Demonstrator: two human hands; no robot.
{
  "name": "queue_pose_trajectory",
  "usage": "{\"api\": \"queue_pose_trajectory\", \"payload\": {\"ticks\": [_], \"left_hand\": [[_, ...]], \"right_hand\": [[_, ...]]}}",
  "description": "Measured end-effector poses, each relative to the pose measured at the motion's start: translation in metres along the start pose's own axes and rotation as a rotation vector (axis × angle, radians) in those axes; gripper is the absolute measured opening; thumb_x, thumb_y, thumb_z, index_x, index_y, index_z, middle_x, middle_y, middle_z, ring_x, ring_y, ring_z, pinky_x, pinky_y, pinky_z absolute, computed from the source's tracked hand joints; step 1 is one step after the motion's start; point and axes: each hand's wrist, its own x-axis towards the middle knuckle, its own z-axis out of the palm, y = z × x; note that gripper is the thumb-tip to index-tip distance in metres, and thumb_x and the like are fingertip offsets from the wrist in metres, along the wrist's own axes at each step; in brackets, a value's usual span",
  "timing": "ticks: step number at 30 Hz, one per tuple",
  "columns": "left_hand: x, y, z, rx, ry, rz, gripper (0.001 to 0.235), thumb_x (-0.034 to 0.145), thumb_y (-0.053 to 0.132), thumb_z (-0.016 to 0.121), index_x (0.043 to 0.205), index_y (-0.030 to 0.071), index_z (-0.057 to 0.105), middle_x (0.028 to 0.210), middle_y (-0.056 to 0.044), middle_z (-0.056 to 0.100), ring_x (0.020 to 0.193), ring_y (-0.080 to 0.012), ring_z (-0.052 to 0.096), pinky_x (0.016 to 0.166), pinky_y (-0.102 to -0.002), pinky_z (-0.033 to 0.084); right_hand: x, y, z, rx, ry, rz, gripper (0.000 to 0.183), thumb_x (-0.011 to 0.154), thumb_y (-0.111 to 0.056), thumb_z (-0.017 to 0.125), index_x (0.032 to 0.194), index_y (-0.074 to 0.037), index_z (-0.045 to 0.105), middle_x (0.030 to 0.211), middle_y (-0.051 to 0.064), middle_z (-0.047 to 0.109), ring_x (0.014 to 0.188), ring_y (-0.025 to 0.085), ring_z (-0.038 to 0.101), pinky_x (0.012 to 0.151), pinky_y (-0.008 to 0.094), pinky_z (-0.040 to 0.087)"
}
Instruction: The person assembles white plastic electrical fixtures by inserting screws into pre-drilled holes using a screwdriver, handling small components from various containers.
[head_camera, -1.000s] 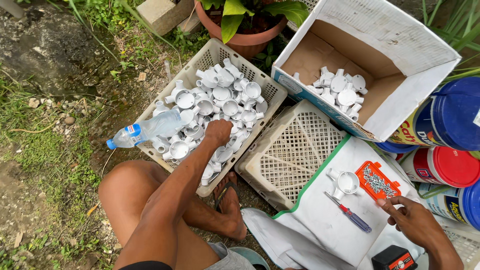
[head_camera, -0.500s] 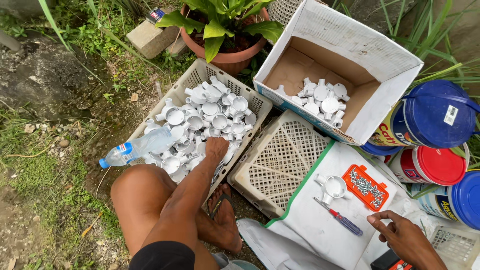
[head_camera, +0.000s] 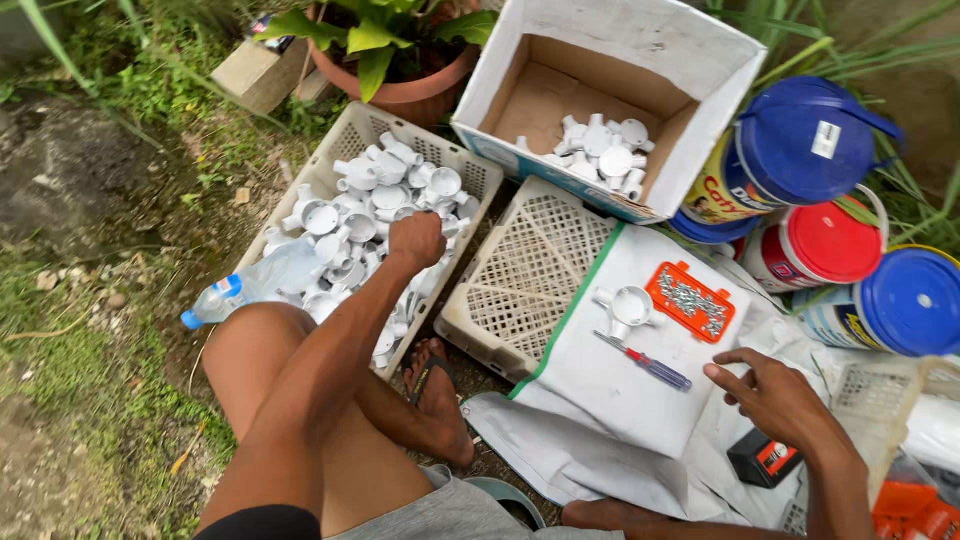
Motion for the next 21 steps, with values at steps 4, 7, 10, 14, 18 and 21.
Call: {"api": "queue_pose_trajectory", "payload": {"ticks": [4, 7, 10, 14, 18, 21], "left_hand": [[-0.052, 0.064, -0.075, -0.151, 0.251, 0.175, 0.026, 0.098, 0.023, 0.034, 0.089, 0.008, 0.053, 0.075, -0.019, 0.064, 0.069, -0.0492, 0.059, 0.054, -0.054, 0.042], [-0.096, 0.117, -0.107, -0.307, 0.47, 0.446, 0.024, 0.092, 0.017, 0.055, 0.111, 0.013, 0.069, 0.085, -0.017, 0.061, 0.072, -0.0439, 0.066, 0.062, -0.056, 0.055], [-0.112, 0.151, -0.087, -0.444, 0.366, 0.739, 0.035, 0.092, 0.004, 0.05, 0.123, 0.011, 0.064, 0.099, -0.018, 0.064, 0.087, -0.042, 0.067, 0.069, -0.049, 0.058], [-0.108, 0.19, -0.057, -0.419, 0.333, 0.95, 0.034, 0.09, 0.005, 0.055, 0.122, 0.006, 0.064, 0.105, -0.019, 0.063, 0.098, -0.0374, 0.066, 0.076, -0.042, 0.059], [-0.115, 0.224, -0.034, -0.128, 0.442, 0.966, 0.035, 0.089, 0.004, 0.058, 0.123, 0.003, 0.063, 0.123, -0.023, 0.057, 0.116, -0.0348, 0.058, 0.089, -0.04, 0.055], [-0.107, 0.22, -0.017, 0.059, 0.464, 1.107, 0.039, 0.09, 0.005, 0.056, 0.129, 0.002, 0.058, 0.125, -0.024, 0.057, 0.116, -0.033, 0.059, 0.094, -0.04, 0.051]], "right_hand": [[-0.012, 0.009, 0.001, 0.037, -0.011, -0.006, 0.045, 0.089, -0.048, 0.053, 0.123, -0.02, 0.061, 0.089, 0.013, 0.077, 0.086, 0.022, 0.072, 0.079, 0.033, 0.049], [-0.012, 0.014, 0.004, 0.105, 0.026, -0.096, 0.047, 0.093, -0.034, 0.057, 0.13, -0.005, 0.059, 0.099, 0.022, 0.074, 0.094, 0.031, 0.071, 0.087, 0.044, 0.052], [0.012, 0.026, 0.024, 0.131, 0.119, -0.177, 0.042, 0.09, -0.03, 0.062, 0.124, -0.007, 0.064, 0.101, 0.019, 0.073, 0.097, 0.032, 0.07, 0.087, 0.043, 0.052], [0.037, 0.025, 0.044, 0.349, 0.263, -0.284, 0.036, 0.088, -0.022, 0.066, 0.122, -0.011, 0.066, 0.097, 0.013, 0.071, 0.092, 0.023, 0.068, 0.084, 0.036, 0.054], [0.04, 0.021, 0.053, 0.368, 0.274, -0.331, 0.033, 0.086, -0.02, 0.066, 0.117, -0.011, 0.068, 0.096, 0.014, 0.071, 0.089, 0.023, 0.069, 0.08, 0.034, 0.055], [0.032, 0.017, 0.051, 0.28, 0.257, -0.324, 0.032, 0.089, -0.019, 0.062, 0.12, -0.009, 0.066, 0.096, 0.014, 0.069, 0.091, 0.024, 0.069, 0.081, 0.037, 0.055]]}}
